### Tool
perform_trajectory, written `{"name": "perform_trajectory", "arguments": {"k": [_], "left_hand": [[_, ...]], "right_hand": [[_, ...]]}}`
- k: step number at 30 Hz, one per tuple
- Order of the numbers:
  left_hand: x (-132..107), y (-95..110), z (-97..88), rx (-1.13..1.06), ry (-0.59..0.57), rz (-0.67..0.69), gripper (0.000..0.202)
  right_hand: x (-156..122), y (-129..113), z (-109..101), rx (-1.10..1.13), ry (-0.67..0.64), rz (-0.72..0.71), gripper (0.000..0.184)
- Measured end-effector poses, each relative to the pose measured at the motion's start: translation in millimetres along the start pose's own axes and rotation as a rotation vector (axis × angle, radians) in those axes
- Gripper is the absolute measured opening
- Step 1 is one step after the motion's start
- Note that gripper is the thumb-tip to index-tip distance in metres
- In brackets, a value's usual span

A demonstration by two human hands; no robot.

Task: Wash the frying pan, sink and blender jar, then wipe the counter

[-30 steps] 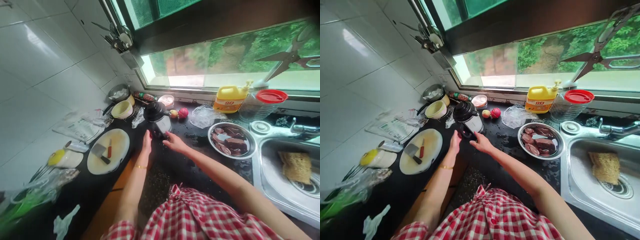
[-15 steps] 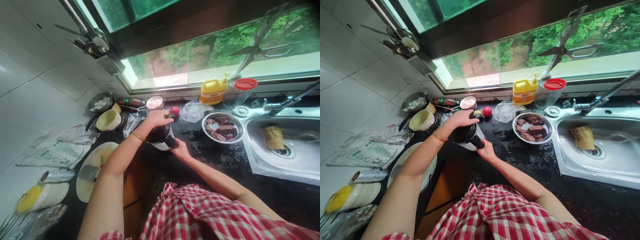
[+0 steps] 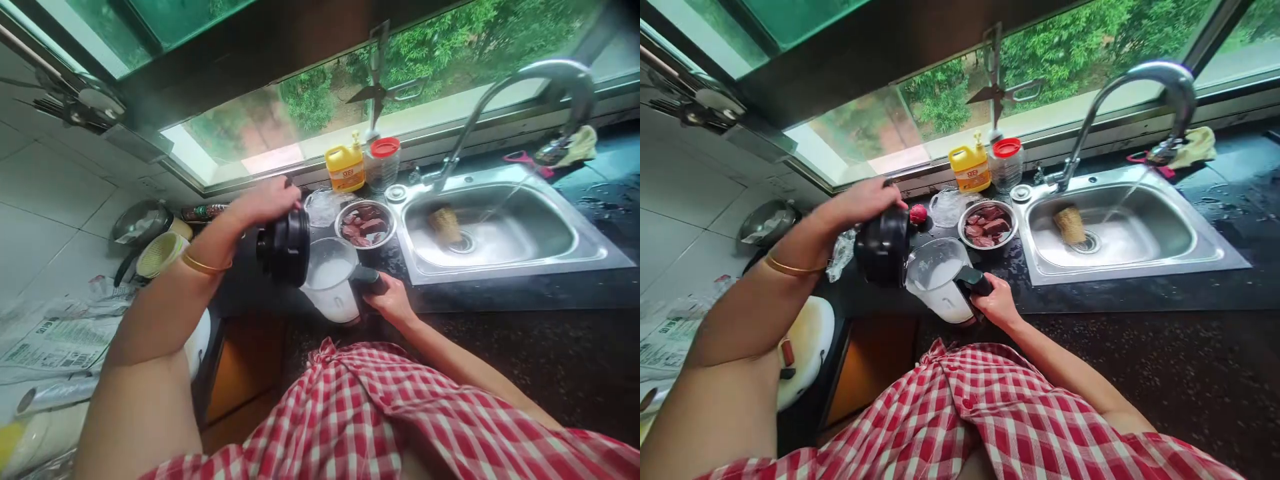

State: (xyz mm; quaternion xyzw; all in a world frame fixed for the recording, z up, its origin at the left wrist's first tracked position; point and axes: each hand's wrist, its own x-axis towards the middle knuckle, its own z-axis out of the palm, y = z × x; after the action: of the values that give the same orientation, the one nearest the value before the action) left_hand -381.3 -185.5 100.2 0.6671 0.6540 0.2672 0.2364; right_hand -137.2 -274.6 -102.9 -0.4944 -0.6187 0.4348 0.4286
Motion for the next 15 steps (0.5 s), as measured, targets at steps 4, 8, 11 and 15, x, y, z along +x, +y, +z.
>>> {"name": "perform_trajectory", "arguments": {"k": [4, 8, 11, 15], "left_hand": [[-21, 59, 10.0, -0.569, 0.028, 0.038, 0.003], [-33, 57, 72.1, -1.022, 0.131, 0.087, 0.006], [-31, 26, 150.0, -1.138, 0.157, -0.118, 0.009], [-32, -14, 259.5, -1.343, 0.335, -0.401, 0.01]], "right_hand": [[-38, 14, -88, 0.045, 0.087, 0.025, 0.016], [-76, 28, -183, 0.029, 0.237, 0.081, 0.024], [-97, 37, -247, -0.032, 0.428, 0.152, 0.031], [-108, 46, -321, -0.244, 0.646, 0.154, 0.035]]}}
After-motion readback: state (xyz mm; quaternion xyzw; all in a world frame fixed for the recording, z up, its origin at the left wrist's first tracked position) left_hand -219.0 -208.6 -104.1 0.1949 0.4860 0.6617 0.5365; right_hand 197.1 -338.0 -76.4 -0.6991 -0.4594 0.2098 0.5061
